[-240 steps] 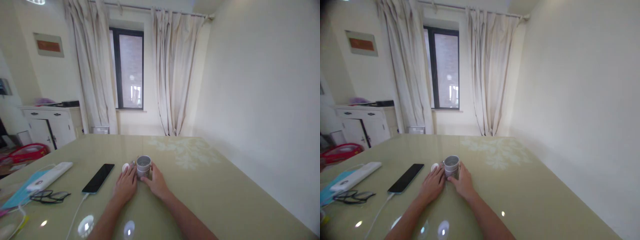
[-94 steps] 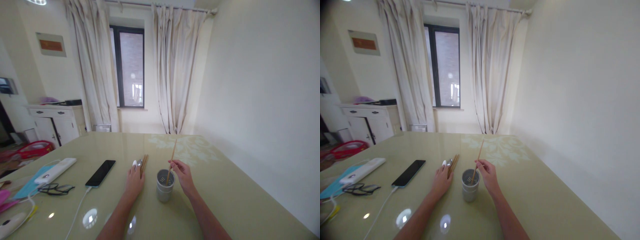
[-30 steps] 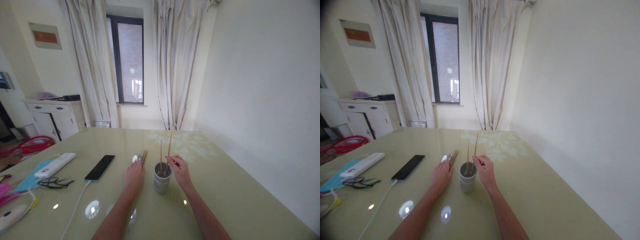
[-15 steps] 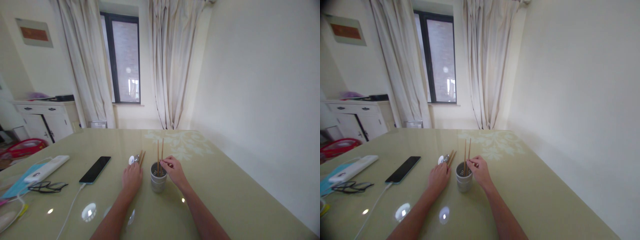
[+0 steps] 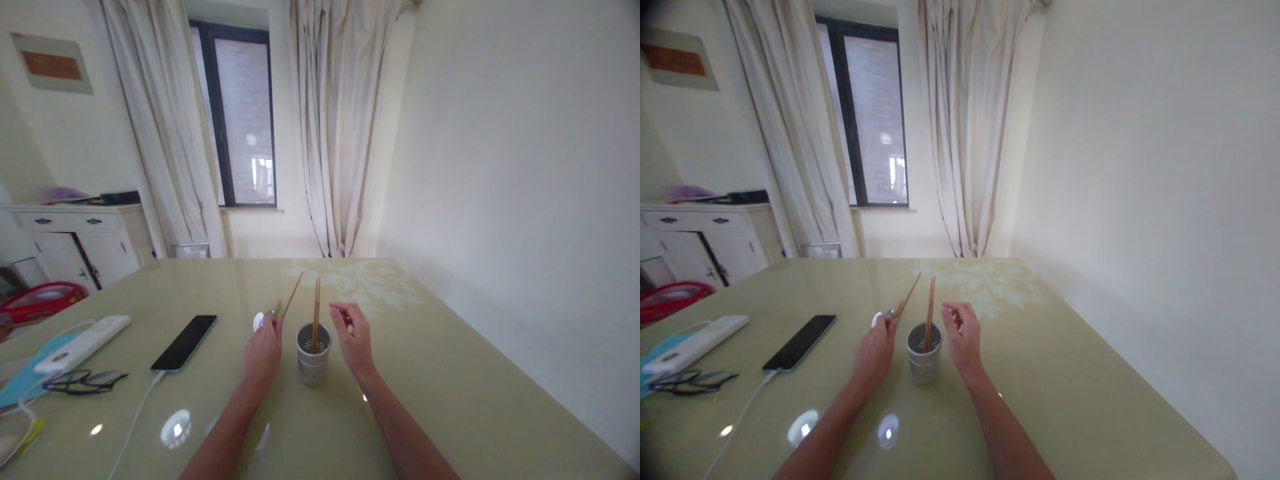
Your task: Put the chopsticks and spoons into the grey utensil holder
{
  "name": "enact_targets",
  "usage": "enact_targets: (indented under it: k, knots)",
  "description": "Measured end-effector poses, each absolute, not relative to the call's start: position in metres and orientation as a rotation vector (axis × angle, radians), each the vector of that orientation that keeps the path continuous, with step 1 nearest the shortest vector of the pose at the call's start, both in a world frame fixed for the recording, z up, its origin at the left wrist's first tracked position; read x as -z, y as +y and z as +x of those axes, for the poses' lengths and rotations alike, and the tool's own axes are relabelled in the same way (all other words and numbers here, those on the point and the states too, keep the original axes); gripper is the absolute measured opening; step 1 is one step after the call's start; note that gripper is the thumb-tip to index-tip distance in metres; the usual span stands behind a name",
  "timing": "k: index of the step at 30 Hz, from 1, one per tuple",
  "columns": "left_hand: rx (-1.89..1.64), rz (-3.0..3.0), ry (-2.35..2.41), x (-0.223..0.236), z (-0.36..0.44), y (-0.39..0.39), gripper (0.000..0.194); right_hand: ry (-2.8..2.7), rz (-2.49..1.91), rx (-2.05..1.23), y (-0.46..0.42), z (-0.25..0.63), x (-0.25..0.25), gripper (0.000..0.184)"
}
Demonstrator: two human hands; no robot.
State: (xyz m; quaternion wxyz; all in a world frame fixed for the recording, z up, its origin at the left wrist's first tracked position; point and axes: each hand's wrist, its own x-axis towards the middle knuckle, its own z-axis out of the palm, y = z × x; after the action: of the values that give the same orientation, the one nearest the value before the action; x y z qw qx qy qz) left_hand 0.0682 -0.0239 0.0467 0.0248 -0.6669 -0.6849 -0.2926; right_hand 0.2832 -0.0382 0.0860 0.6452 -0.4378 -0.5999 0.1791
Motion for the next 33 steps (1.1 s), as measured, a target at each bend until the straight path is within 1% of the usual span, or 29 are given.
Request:
enact_targets:
  k: [2,4,6,7,9,11,14,15,17,19,21,23,28,33]
  knots:
    - [1.239,-2.07,-1.895,-0.05,0.07,-0.027,0.028,-1.432,-0.93,-0.307,-0.046,0.283,-0.089,0.027]
    - [1.459,-2.113,-1.448,-0.054,0.074,-0.034,0.025,-1.545,-0.842,-0.273,-0.053,0.28,-0.089,0.023]
    - [1.516,-2.158,-1.005,-0.058,0.08,-0.044,0.017,-1.634,-0.755,-0.303,-0.059,0.275,-0.089,0.023]
    - [1.512,-2.175,-0.855,-0.06,0.083,-0.048,0.014,-1.651,-0.722,-0.342,-0.061,0.272,-0.088,0.022]
    - [1.497,-2.211,-0.74,-0.064,0.086,-0.053,0.016,-1.601,-0.691,-0.472,-0.063,0.268,-0.089,0.021]
    - [1.523,-2.223,-0.841,-0.063,0.085,-0.051,0.022,-1.444,-0.689,-0.602,-0.06,0.268,-0.092,0.024]
    - [1.487,-2.114,-1.296,-0.056,0.073,-0.036,0.028,-1.166,-0.691,-0.639,-0.052,0.276,-0.097,0.029]
    - [1.392,-2.069,-1.471,-0.052,0.068,-0.03,0.029,-1.115,-0.694,-0.62,-0.048,0.28,-0.098,0.03]
    - [1.074,-2.03,-1.756,-0.045,0.058,-0.021,0.028,-1.095,-0.713,-0.596,-0.043,0.287,-0.098,0.032]
    - [0.746,-2.032,-1.923,-0.04,0.051,-0.016,0.027,-1.148,-0.749,-0.611,-0.038,0.29,-0.095,0.036]
    - [0.543,-2.03,-2.015,-0.038,0.049,-0.017,0.028,-1.216,-0.798,-0.644,-0.036,0.289,-0.09,0.04]
    - [0.454,-2.026,-2.069,-0.039,0.049,-0.019,0.029,-1.284,-0.852,-0.667,-0.035,0.286,-0.085,0.044]
    - [0.402,-2.062,-2.101,-0.042,0.055,-0.024,0.026,-1.374,-0.969,-0.671,-0.034,0.281,-0.081,0.047]
    - [0.422,-2.116,-2.073,-0.038,0.058,-0.024,0.024,-1.435,-1.031,-0.668,-0.033,0.282,-0.081,0.047]
